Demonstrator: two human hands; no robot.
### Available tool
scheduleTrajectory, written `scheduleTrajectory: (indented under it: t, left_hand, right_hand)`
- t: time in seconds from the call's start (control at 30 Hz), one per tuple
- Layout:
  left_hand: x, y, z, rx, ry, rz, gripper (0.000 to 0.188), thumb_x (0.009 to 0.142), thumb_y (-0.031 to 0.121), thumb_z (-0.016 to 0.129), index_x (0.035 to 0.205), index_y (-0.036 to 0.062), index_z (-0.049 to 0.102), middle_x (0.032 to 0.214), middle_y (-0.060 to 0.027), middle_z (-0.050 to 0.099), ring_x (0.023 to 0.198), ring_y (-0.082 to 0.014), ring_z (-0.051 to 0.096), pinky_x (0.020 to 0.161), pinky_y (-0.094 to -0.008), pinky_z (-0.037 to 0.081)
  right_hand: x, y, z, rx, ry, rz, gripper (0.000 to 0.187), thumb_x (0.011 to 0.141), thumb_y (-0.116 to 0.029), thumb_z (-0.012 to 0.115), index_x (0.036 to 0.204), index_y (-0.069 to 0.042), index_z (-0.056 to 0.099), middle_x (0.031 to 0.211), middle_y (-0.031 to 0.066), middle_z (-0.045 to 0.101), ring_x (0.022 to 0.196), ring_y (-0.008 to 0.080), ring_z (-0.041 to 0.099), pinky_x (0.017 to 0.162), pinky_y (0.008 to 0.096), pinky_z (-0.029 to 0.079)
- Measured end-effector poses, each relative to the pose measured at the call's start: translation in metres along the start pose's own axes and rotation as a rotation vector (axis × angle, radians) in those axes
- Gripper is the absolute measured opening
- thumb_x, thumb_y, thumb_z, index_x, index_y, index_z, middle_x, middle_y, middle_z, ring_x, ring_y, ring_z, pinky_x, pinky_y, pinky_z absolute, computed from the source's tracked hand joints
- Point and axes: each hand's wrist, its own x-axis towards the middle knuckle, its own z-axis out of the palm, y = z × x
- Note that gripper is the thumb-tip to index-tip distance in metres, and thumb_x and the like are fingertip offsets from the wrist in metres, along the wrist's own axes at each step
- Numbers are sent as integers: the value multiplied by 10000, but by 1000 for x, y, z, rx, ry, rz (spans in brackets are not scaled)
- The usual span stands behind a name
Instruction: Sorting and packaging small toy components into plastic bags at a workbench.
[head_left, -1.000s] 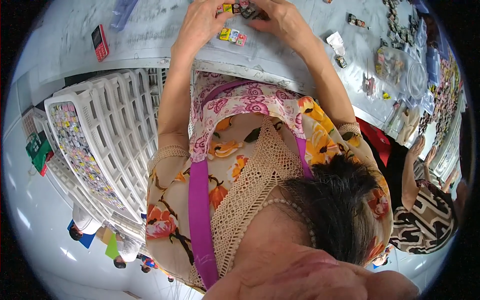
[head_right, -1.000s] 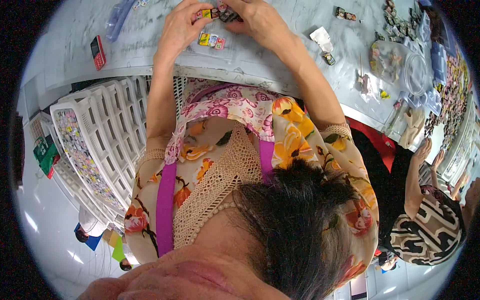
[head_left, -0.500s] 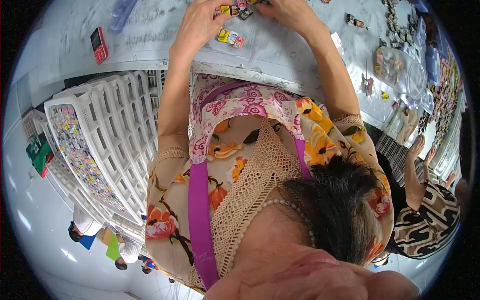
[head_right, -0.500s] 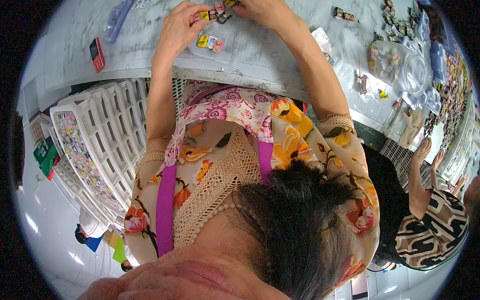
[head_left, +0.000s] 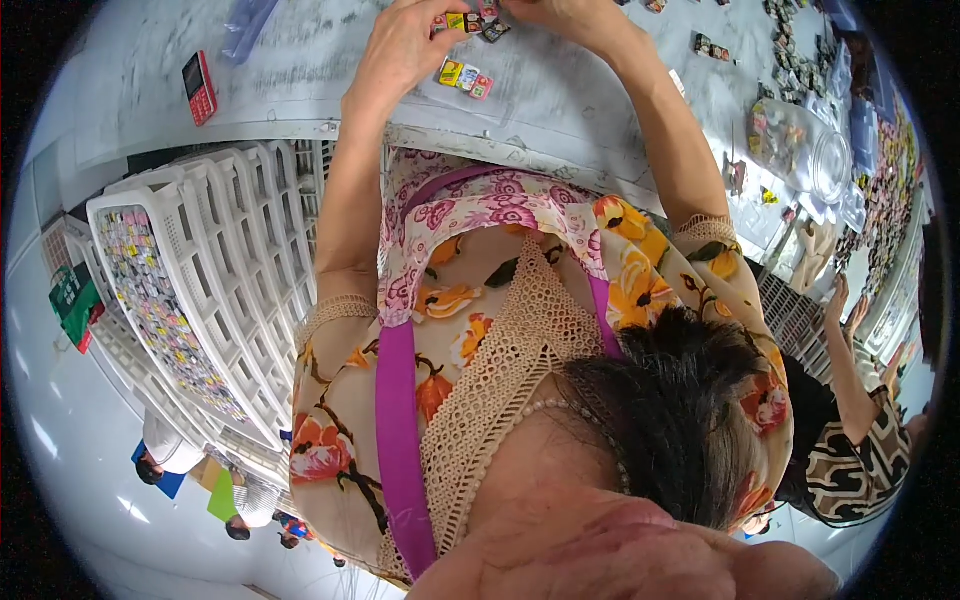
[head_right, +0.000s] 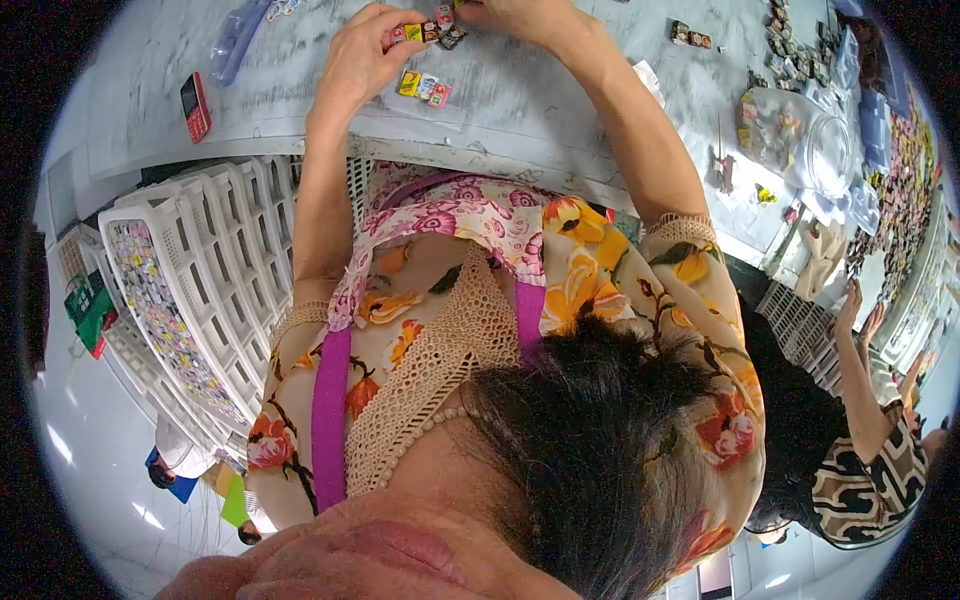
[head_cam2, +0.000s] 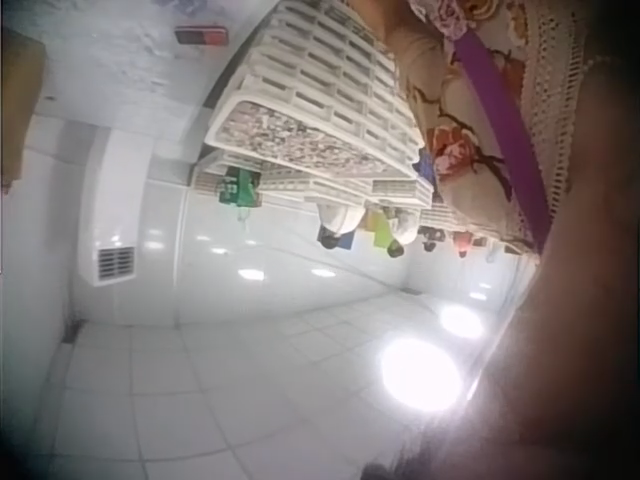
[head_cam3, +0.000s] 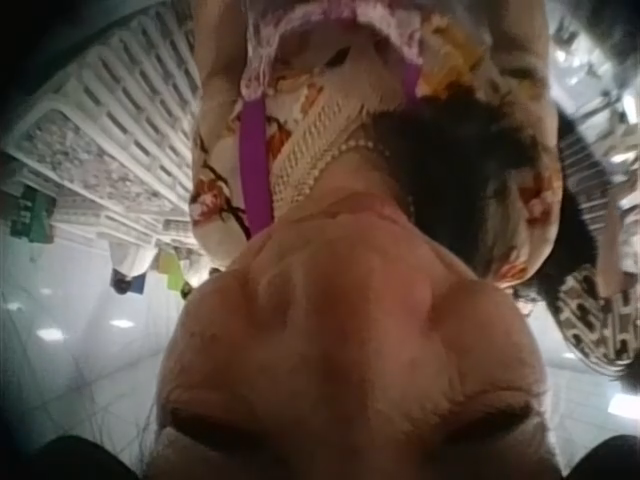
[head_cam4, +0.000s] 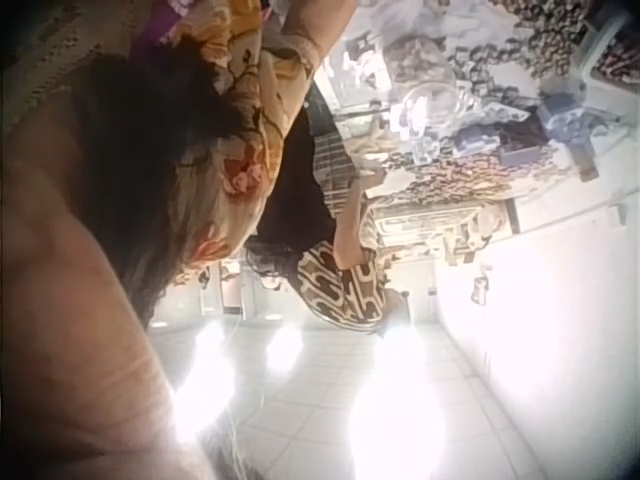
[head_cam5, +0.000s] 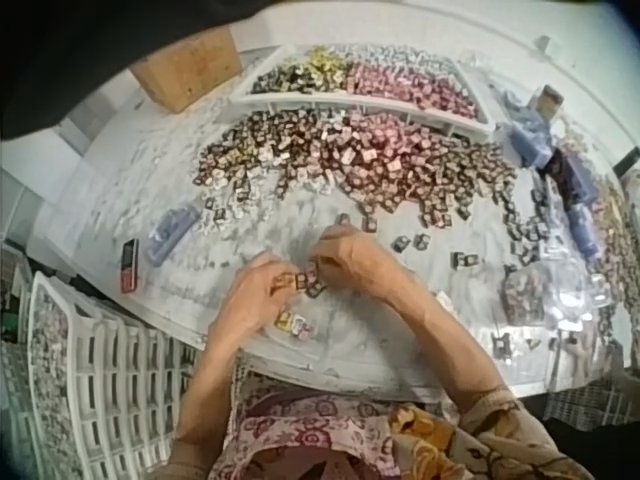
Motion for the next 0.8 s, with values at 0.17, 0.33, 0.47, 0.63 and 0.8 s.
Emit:
scheduleTrajectory:
  t: [0.17,0.33,0.47,0.63,0.8]
  left_hand:
    - [-1,-3,-1,8,-4,5,232,829,99,745,1043,15,717,902,-154,604,827,-344,637,742,-413,501]
    - [2,1,-1,-10,-9,27,238,826,106,741,1046,18,718,894,-157,597,824,-345,634,741,-408,499]
    - [-1,-1,-4,51,-40,-33,258,829,121,729,1060,6,717,892,-160,595,826,-340,639,741,-399,499]
    - [1,-2,-1,-15,-23,-5,266,833,121,719,1064,-11,712,880,-160,586,807,-333,637,727,-400,497]
    - [2,-10,-1,18,-34,-16,259,834,113,727,1056,-21,709,881,-159,589,797,-325,640,717,-400,499]
  right_hand:
    - [-1,-12,-11,237,34,-64,199,821,-56,682,1010,-51,742,886,133,678,878,324,643,780,404,521]
    - [-5,-2,-12,150,30,-101,236,804,-47,727,1037,-68,758,902,113,668,879,306,638,776,396,526]
    - [-11,-6,-15,60,71,-141,244,813,-79,747,1055,-96,771,929,85,651,890,282,632,769,392,533]
    - [-29,9,-11,85,167,-165,241,822,-102,747,1061,-110,774,967,76,641,913,276,627,794,385,533]
    - [-27,-10,-17,-21,68,-49,237,830,-92,732,1065,-110,767,989,71,642,928,272,620,824,373,527]
